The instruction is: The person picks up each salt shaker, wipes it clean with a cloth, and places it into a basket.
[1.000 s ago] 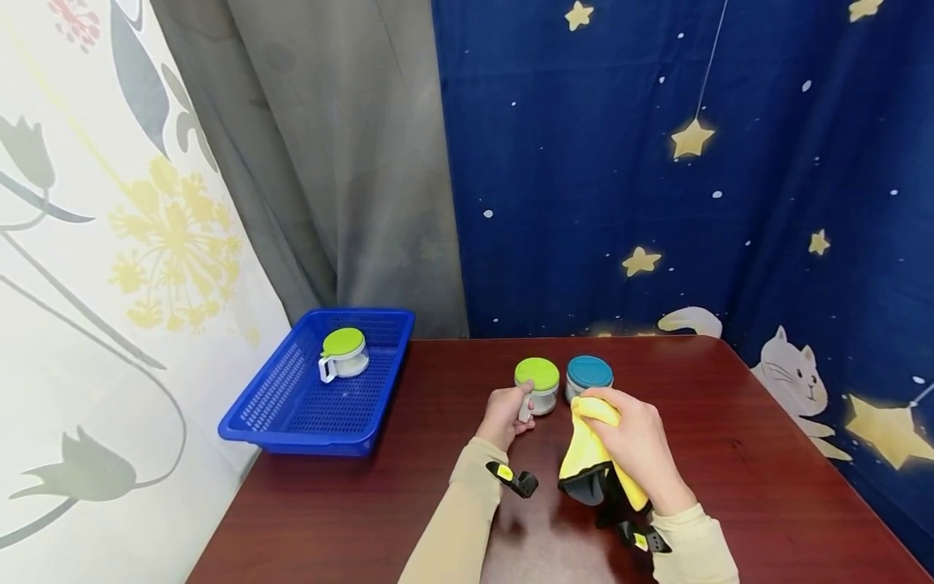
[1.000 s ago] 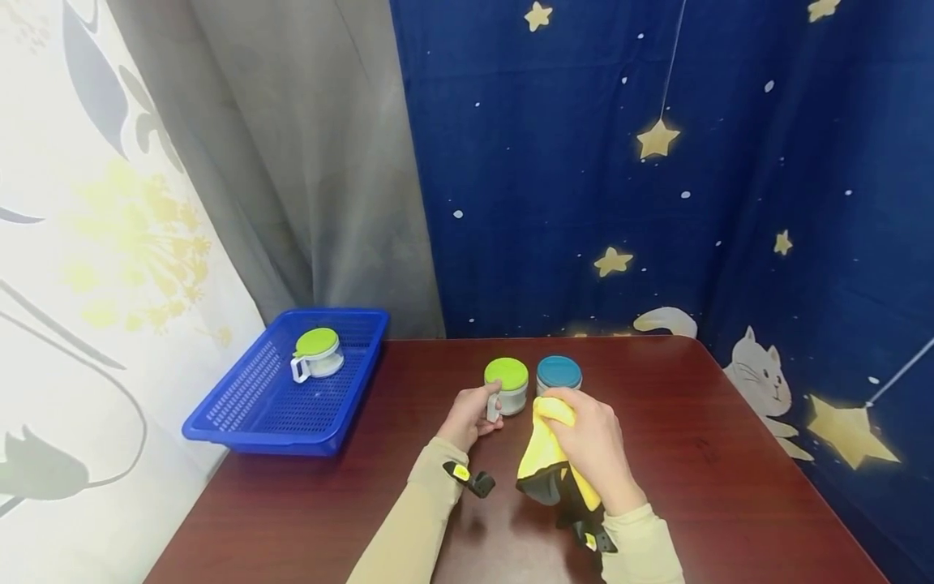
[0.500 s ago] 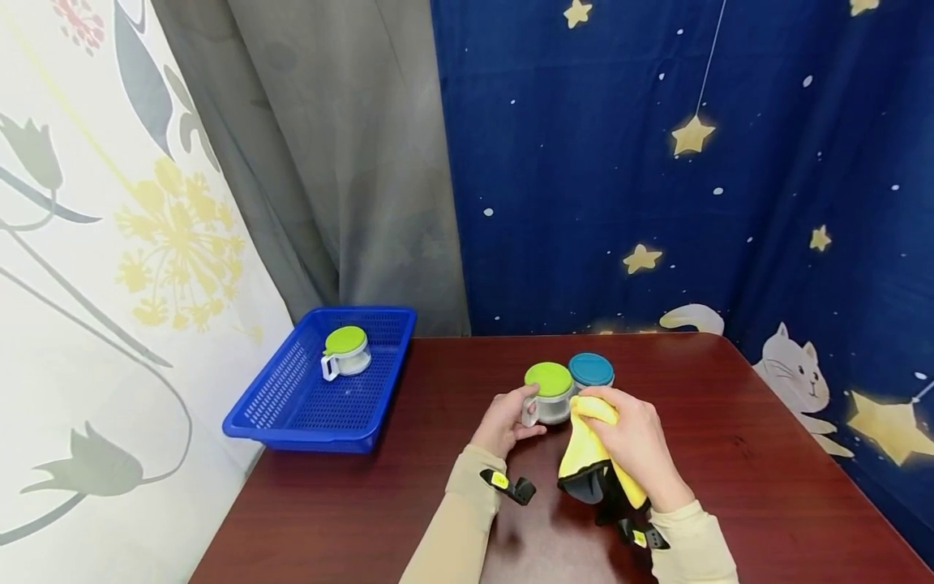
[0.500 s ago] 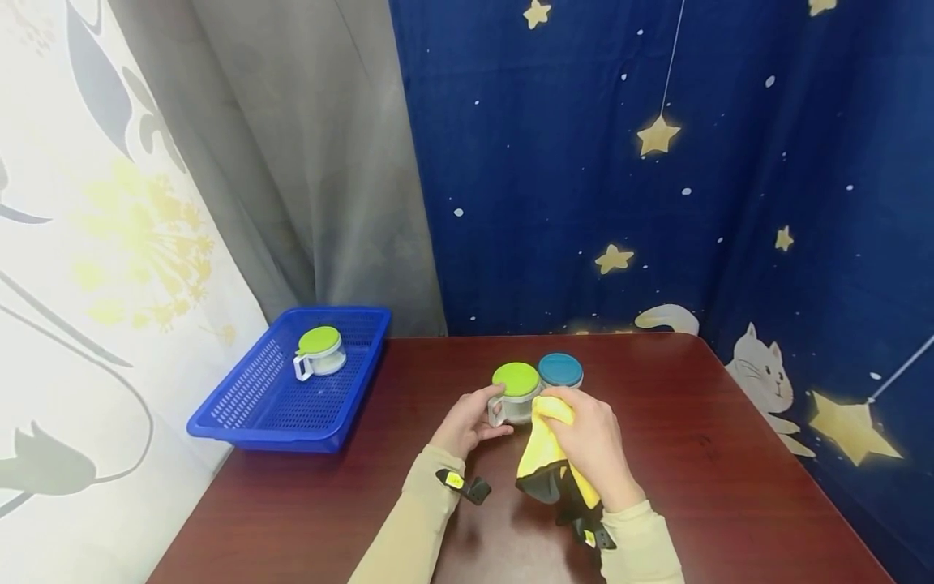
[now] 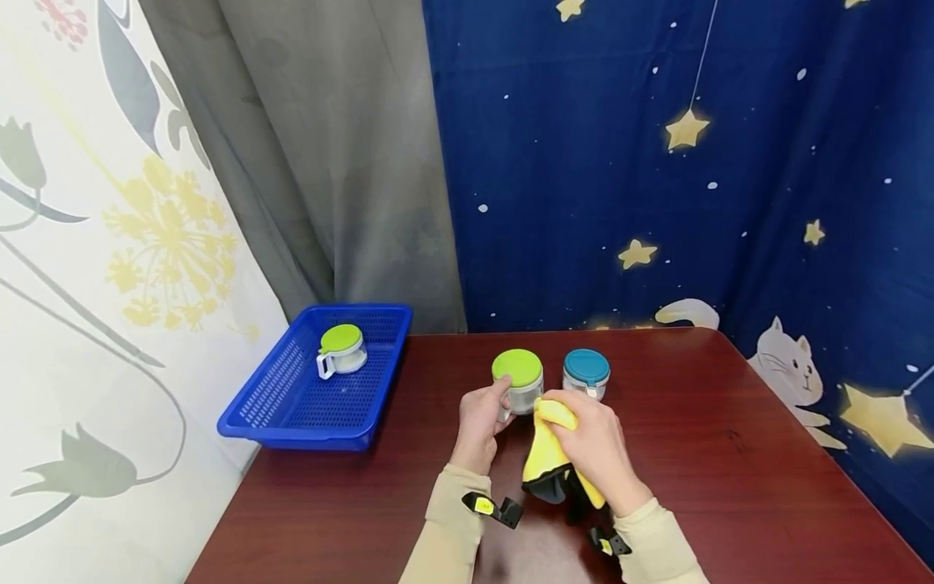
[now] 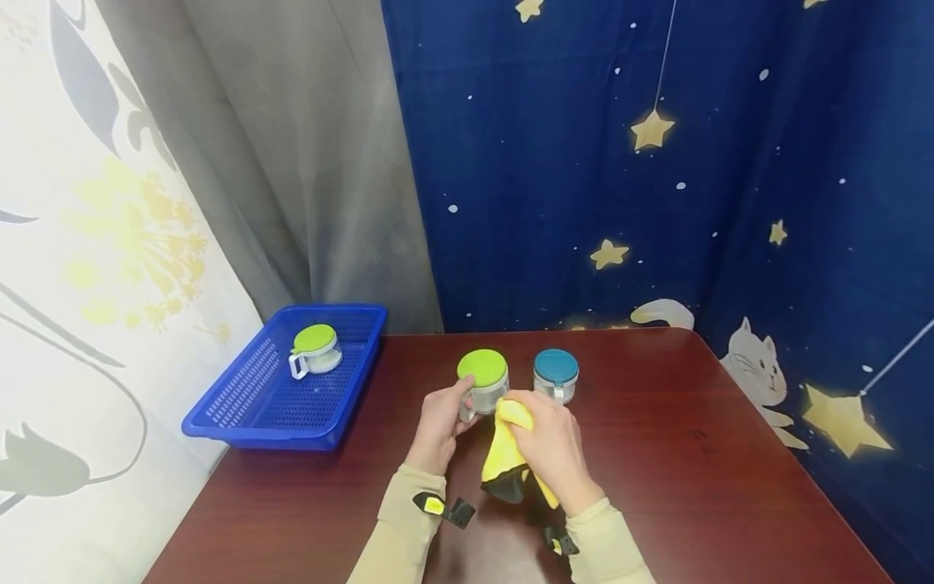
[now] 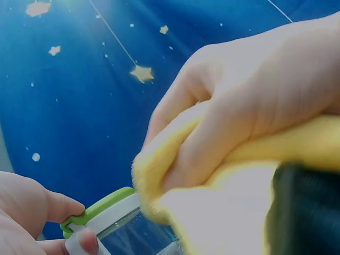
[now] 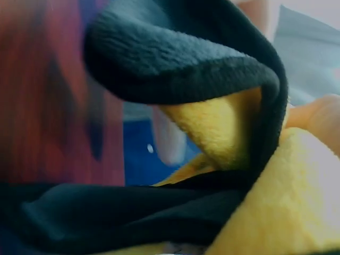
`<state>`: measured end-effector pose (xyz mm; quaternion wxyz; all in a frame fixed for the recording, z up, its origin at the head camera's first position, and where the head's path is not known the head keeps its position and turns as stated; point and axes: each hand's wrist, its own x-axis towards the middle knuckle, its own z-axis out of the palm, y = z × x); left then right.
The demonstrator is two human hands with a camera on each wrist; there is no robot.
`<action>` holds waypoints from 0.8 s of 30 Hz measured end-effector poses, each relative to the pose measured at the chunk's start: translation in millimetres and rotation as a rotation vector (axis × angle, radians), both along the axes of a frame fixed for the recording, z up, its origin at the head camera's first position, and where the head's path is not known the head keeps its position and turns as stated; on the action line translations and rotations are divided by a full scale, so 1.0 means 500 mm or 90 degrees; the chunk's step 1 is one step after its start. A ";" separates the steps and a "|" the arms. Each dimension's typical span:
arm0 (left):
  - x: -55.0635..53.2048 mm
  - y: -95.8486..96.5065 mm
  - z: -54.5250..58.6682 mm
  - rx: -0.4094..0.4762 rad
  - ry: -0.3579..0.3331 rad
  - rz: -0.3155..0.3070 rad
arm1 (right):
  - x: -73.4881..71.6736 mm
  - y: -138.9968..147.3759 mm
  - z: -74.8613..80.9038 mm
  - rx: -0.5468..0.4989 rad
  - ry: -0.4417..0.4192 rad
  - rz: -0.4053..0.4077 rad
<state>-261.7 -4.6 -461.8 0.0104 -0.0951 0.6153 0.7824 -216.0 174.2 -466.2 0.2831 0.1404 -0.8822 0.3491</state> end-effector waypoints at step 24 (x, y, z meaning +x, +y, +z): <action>0.060 -0.032 0.068 -0.014 0.083 0.048 | -0.008 -0.100 0.020 0.039 0.276 0.038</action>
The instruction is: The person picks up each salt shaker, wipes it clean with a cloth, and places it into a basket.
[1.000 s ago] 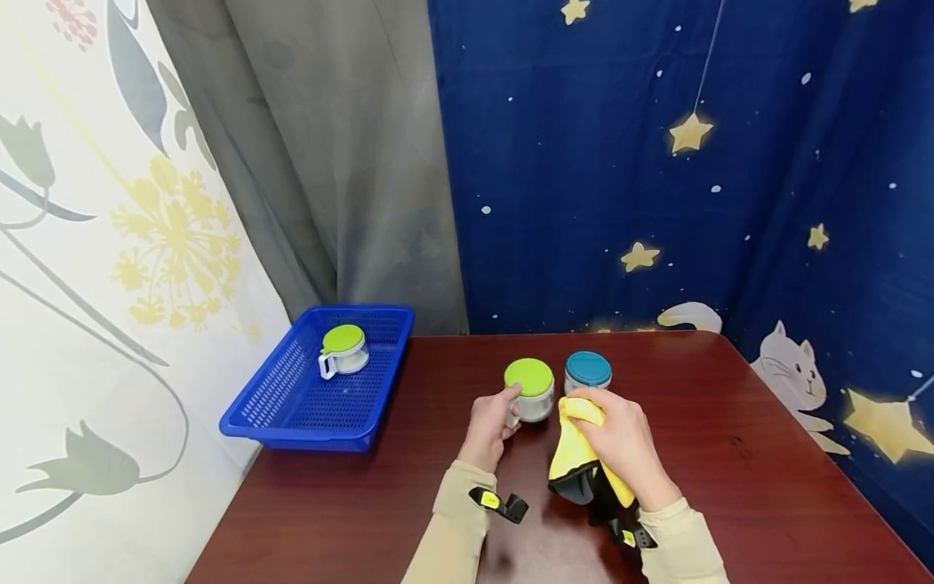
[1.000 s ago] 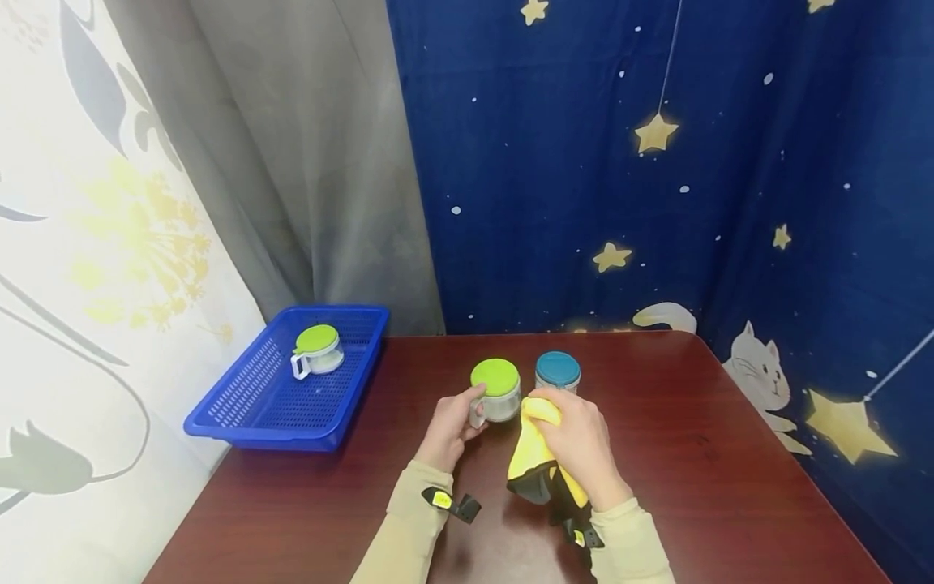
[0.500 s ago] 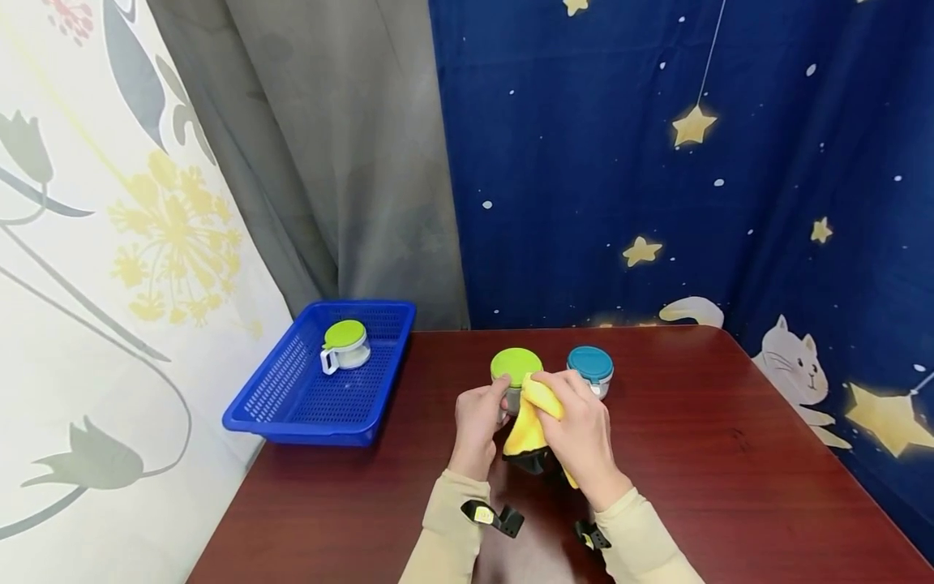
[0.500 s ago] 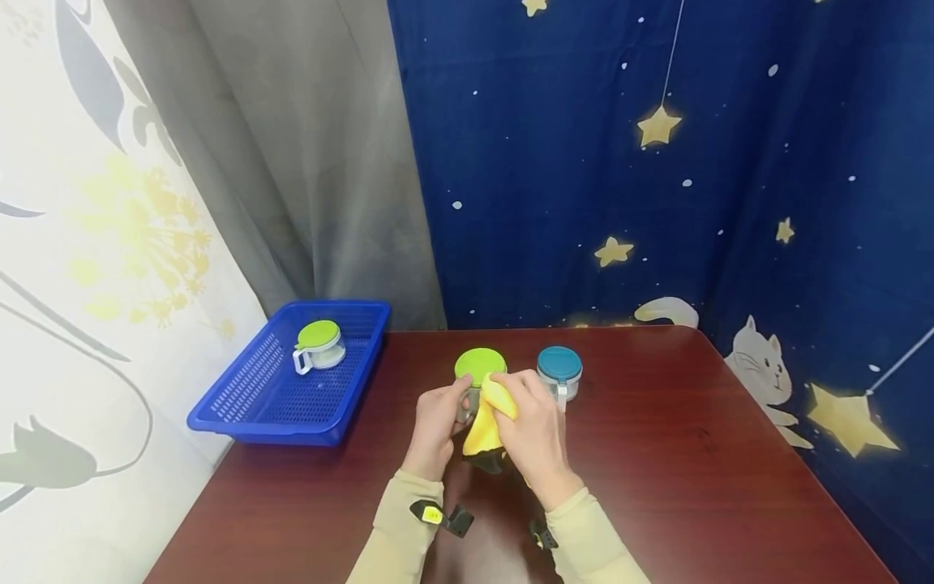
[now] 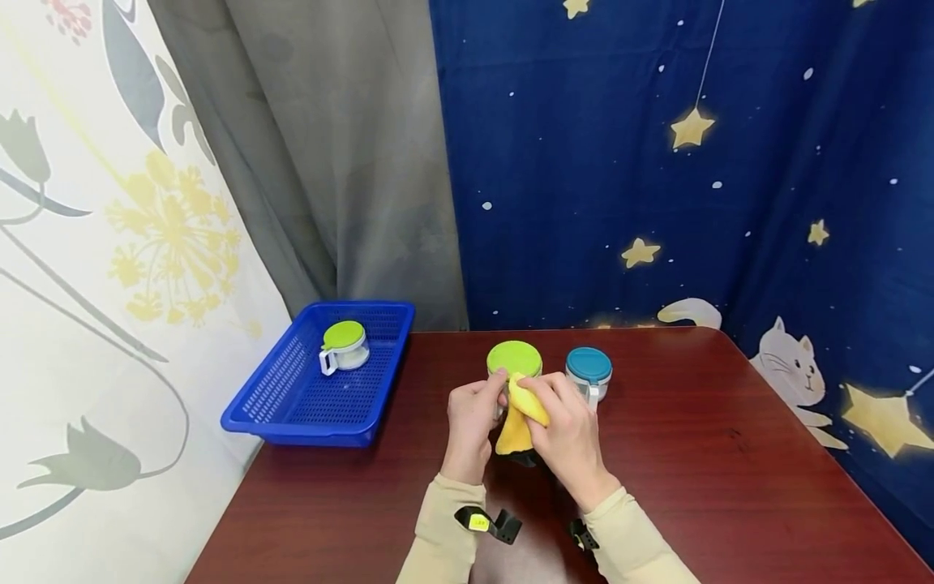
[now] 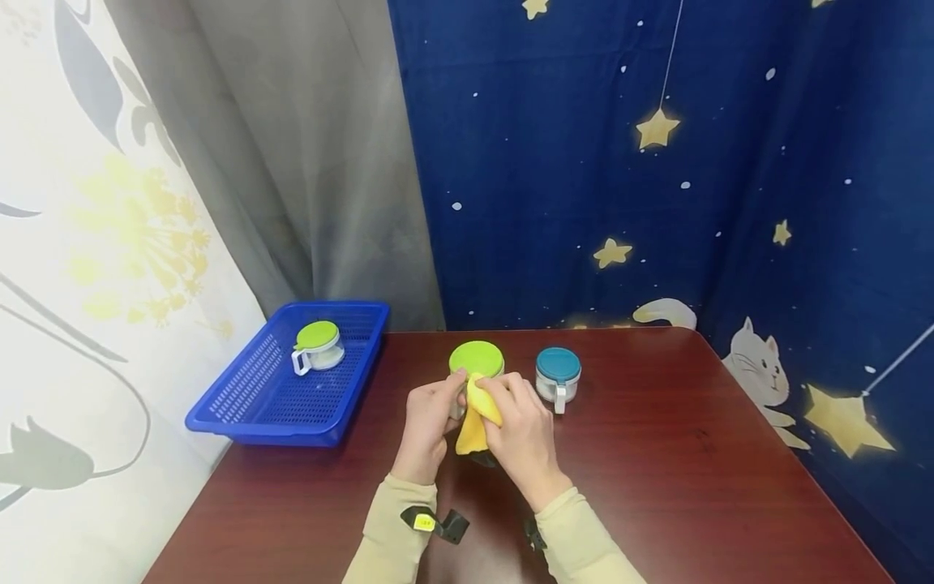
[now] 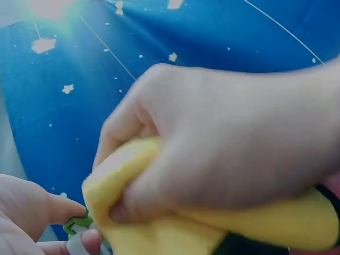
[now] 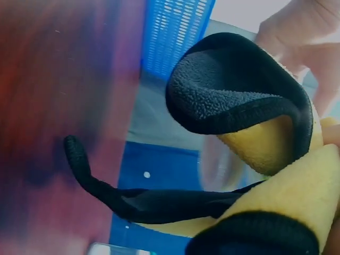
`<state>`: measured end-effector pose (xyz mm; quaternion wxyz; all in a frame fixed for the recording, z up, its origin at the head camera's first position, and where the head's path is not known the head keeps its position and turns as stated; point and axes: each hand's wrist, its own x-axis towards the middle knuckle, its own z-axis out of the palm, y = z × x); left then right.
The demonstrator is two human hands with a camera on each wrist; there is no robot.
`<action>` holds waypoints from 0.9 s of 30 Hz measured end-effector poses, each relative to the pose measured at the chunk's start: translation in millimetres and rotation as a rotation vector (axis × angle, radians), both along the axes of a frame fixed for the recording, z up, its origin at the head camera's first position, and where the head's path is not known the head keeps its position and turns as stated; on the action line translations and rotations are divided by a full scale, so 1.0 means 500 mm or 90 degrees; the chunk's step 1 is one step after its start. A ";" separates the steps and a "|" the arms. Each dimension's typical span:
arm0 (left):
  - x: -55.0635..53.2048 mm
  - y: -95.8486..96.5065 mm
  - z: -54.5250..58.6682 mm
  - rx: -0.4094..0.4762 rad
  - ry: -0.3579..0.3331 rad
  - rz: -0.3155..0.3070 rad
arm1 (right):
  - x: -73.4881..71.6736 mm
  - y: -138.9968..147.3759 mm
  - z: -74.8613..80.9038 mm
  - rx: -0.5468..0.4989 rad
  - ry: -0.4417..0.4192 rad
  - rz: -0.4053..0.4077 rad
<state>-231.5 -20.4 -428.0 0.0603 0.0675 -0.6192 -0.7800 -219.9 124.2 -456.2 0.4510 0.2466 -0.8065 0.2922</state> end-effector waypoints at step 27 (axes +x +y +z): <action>0.012 -0.027 0.042 0.031 0.013 -0.046 | -0.006 -0.004 -0.005 -0.031 0.037 0.042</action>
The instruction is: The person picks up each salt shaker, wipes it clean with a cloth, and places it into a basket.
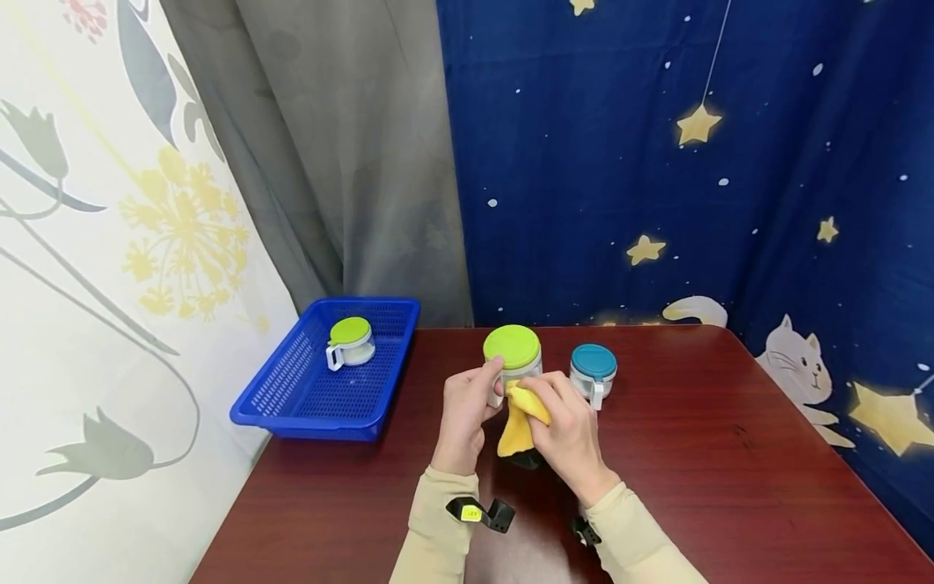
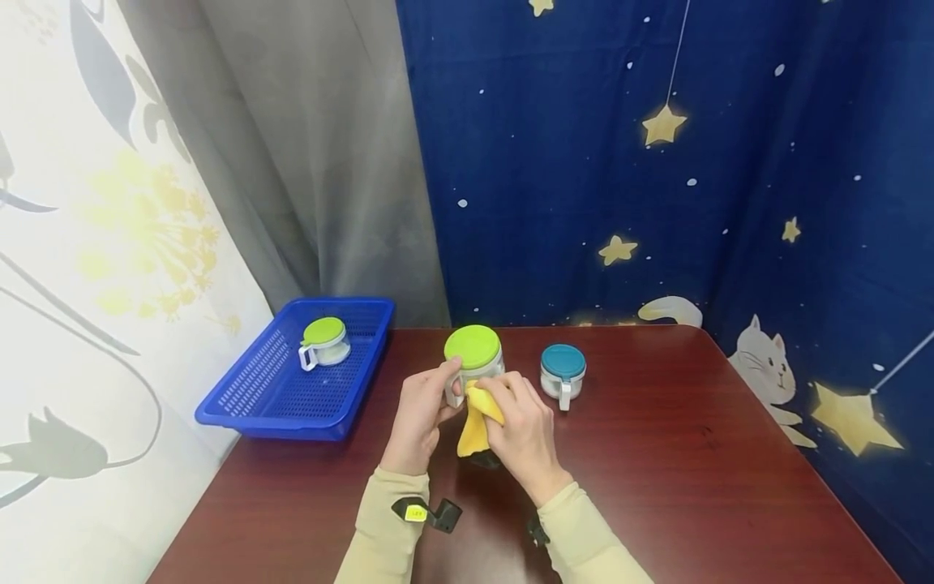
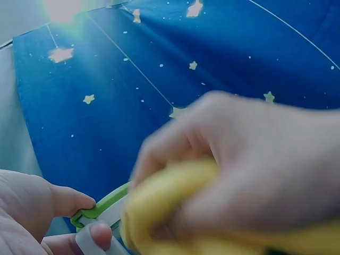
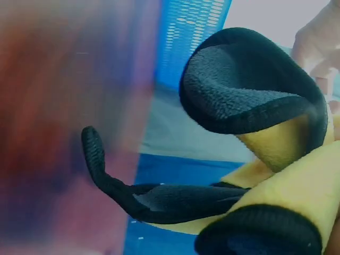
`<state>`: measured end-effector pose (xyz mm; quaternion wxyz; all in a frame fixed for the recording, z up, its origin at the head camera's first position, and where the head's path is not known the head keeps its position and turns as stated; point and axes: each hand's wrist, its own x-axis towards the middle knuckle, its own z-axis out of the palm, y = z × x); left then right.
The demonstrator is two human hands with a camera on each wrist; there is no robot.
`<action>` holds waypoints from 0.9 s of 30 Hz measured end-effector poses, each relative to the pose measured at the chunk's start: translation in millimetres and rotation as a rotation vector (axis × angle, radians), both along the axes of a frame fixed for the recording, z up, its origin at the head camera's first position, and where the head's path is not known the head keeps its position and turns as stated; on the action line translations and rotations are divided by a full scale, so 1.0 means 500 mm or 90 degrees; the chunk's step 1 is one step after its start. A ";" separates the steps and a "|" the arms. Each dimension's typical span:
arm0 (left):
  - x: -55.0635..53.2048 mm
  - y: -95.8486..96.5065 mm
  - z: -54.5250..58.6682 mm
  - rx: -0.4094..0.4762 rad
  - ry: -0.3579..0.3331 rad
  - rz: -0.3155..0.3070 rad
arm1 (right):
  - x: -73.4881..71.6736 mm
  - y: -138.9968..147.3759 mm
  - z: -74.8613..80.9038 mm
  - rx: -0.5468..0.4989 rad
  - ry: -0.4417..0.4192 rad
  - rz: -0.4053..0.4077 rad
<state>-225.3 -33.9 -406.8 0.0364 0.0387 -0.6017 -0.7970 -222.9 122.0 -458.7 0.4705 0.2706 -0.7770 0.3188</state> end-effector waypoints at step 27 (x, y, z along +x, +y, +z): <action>-0.007 -0.006 0.005 -0.058 0.008 0.026 | -0.008 0.017 -0.001 -0.028 -0.024 -0.007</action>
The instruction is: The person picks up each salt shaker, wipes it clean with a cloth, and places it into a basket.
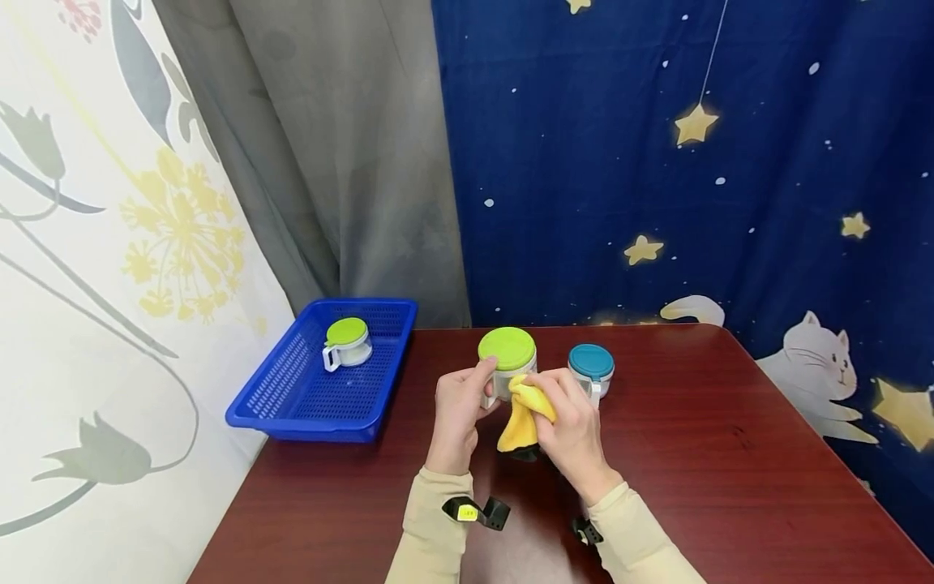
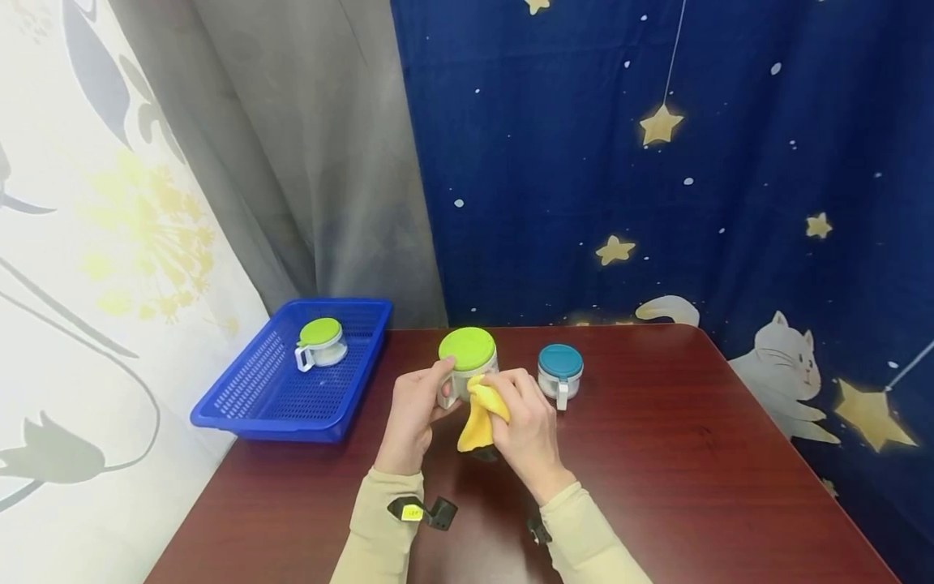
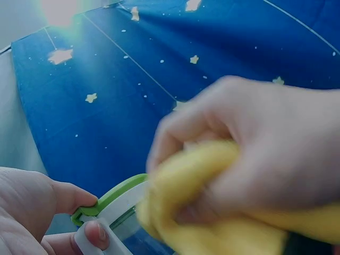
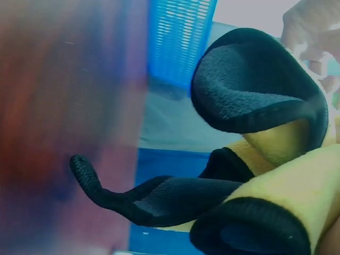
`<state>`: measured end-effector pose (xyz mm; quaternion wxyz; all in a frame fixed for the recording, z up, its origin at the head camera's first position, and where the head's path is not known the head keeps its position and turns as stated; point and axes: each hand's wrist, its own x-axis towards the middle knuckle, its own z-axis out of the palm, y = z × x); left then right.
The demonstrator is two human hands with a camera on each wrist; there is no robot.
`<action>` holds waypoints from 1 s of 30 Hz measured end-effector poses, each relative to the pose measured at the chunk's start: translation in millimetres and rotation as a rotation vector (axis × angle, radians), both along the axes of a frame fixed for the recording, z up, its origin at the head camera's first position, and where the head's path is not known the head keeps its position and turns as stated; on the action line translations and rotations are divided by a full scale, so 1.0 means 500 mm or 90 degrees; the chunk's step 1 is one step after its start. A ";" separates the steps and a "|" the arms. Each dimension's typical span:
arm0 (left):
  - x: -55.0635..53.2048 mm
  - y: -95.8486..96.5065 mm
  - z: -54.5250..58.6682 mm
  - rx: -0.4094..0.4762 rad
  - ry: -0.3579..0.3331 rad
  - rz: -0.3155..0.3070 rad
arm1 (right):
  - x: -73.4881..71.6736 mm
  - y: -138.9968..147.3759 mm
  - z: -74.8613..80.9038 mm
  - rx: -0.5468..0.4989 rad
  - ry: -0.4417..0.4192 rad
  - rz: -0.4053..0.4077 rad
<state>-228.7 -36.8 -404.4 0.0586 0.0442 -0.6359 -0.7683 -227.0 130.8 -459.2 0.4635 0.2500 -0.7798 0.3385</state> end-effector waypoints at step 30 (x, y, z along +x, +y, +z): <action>0.006 -0.019 -0.002 -0.054 -0.021 0.018 | 0.001 -0.004 -0.024 0.011 -0.058 -0.004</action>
